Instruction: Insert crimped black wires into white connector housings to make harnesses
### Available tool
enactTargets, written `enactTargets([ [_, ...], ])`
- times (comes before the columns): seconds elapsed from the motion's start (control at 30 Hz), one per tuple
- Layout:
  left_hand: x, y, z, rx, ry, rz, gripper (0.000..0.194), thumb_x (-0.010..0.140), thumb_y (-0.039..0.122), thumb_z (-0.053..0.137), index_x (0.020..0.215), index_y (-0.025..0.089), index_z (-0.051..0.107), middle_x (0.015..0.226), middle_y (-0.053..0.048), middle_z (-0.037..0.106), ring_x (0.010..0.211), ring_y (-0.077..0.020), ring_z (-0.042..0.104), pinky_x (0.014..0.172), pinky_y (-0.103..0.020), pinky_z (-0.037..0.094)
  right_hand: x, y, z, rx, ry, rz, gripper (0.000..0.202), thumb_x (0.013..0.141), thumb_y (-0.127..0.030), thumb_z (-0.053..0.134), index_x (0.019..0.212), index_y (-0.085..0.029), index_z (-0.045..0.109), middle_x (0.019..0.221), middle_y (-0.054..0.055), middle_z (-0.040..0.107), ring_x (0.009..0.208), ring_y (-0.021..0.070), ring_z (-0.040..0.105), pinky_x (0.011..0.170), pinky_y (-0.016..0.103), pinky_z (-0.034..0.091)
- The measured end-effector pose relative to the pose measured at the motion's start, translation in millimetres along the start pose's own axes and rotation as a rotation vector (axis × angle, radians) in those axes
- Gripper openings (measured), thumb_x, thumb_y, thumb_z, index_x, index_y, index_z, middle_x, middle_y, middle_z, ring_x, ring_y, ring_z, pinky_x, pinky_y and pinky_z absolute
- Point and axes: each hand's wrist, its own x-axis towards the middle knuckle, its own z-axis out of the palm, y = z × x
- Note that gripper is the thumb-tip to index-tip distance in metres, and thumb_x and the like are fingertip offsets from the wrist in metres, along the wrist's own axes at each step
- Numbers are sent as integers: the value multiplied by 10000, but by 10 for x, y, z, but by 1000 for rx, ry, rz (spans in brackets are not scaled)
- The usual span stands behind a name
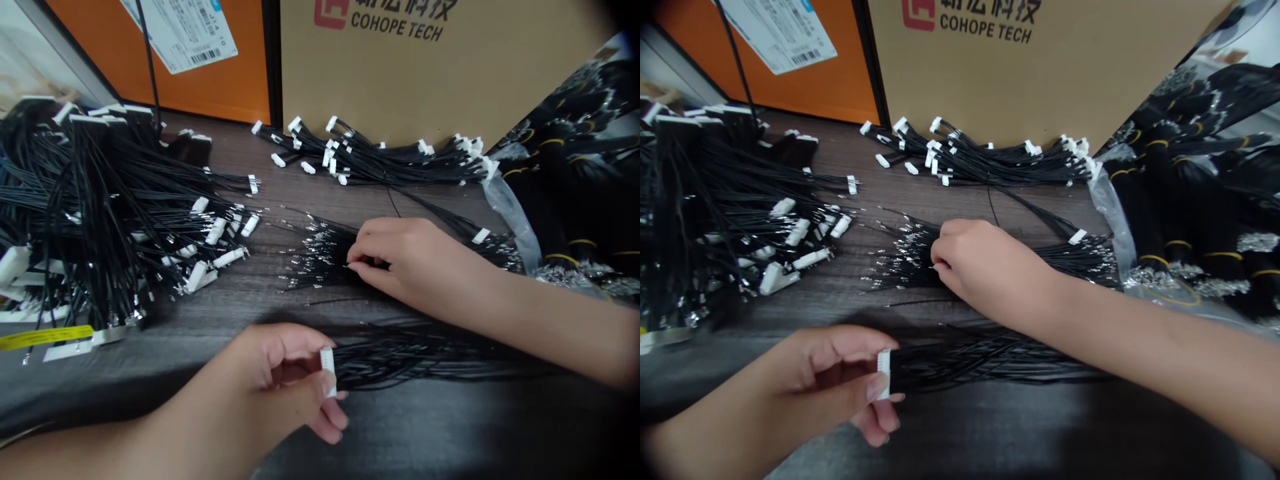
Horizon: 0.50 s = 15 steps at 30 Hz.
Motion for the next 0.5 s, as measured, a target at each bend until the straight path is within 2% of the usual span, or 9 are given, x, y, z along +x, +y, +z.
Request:
enactTargets([
  [0.17, 19, -2, -7, 26, -11, 0, 173, 933, 321, 821, 808, 217, 763, 737, 28, 845, 684, -143, 801, 710, -248, 601, 51, -15, -21, 7, -41, 66, 161, 954, -103, 720, 856, -171, 829, 925, 61, 779, 828, 208, 714, 770, 334, 511],
  [0.3, 26, -6, -12, 10, -10, -7, 169, 921, 329, 826, 814, 216, 761, 738, 26, 845, 675, -145, 802, 695, -250, 601, 67, -32, -13, 62, -35, 114, 176, 938, -73, 736, 816, -171, 815, 909, 47, 776, 817, 187, 692, 781, 326, 499],
  [0.4, 14, -18, -11, 18, -16, -8, 172, 918, 327, 821, 806, 214, 756, 738, 23, 846, 680, -150, 806, 701, -256, 605, 69, -22, 6, 137, -5, 150, 210, 916, -35, 729, 772, -176, 786, 854, 18, 754, 755, 151, 655, 743, 302, 478],
  [0.5, 8, -27, -5, 13, -33, 3, 174, 884, 322, 848, 792, 213, 750, 722, 30, 836, 665, -149, 797, 684, -255, 599, 67, 11, 28, 225, 34, 177, 180, 913, -81, 745, 777, -199, 767, 803, -9, 723, 694, 137, 616, 674, 292, 452],
])
